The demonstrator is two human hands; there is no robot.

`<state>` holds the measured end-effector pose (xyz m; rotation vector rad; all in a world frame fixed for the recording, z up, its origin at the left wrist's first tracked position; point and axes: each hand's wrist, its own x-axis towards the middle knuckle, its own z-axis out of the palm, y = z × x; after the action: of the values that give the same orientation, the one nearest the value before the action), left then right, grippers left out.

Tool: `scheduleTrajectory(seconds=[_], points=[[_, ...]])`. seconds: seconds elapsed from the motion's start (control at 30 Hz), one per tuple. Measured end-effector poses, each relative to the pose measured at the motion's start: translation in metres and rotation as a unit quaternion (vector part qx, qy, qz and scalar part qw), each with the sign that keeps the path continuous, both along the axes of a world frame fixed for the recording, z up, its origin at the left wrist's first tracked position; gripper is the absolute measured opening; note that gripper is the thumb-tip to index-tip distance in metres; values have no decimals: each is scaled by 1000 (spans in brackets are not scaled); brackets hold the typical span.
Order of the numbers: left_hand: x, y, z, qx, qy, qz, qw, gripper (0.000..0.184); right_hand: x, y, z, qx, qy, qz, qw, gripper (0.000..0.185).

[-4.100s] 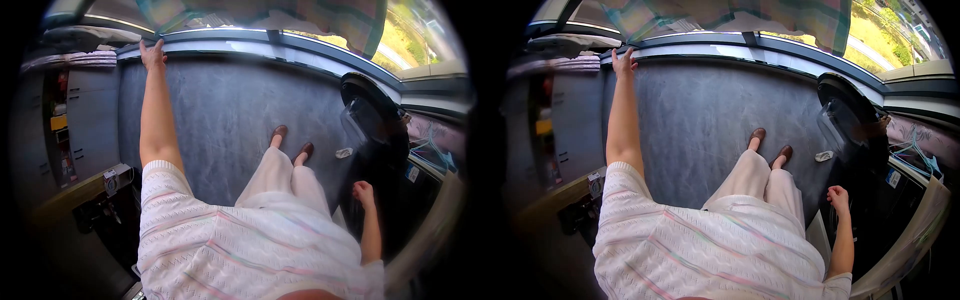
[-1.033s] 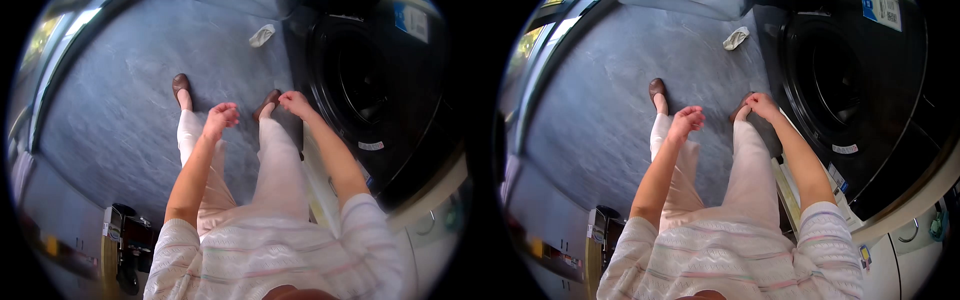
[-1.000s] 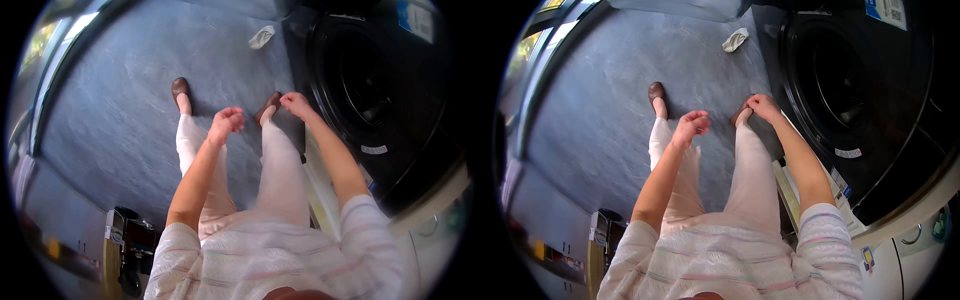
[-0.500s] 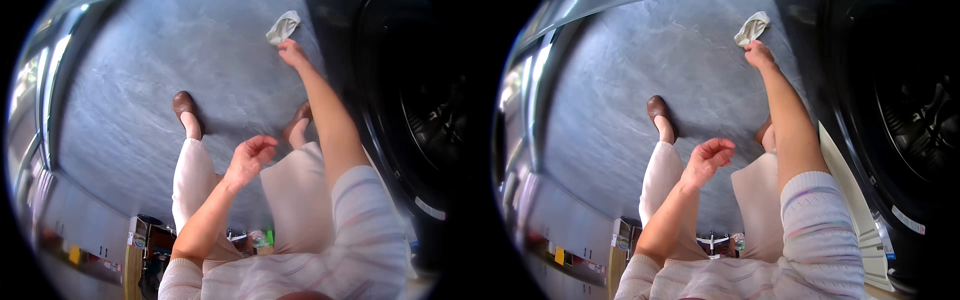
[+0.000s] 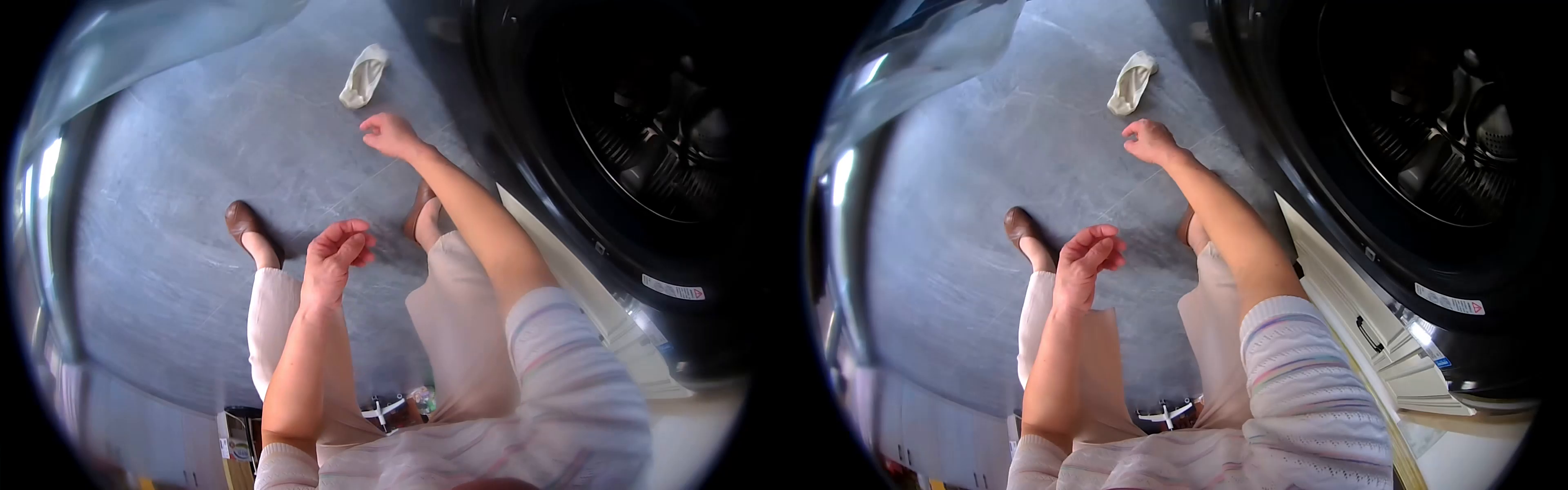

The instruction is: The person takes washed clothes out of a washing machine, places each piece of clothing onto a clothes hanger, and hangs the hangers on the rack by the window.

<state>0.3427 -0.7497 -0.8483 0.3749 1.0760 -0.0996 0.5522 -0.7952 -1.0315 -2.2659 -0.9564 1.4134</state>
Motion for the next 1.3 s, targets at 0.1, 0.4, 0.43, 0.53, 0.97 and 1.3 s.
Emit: scheduleTrajectory(seconds=[0.1,0.4,0.43,0.53,0.97,1.3], points=[[-4,2,1,-1,-17,-20,1000,15,7,14,-27,-17,-47,62,997,33],[-15,11,2,-2,-3,-39,999,16,-17,34,-91,-85,-59,49,993,21],[-14,11,2,0,-5,-41,999,16,-18,30,-75,-50,-43,11,998,19],[-13,15,-4,59,61,4,996,28,-21,20,14,44,46,-46,997,16],[20,-5,-13,-58,-100,1,993,22,115,-3,242,122,98,-346,925,17],[27,-3,-11,0,-47,-75,996,22,340,-88,62,56,-92,-429,897,36]])
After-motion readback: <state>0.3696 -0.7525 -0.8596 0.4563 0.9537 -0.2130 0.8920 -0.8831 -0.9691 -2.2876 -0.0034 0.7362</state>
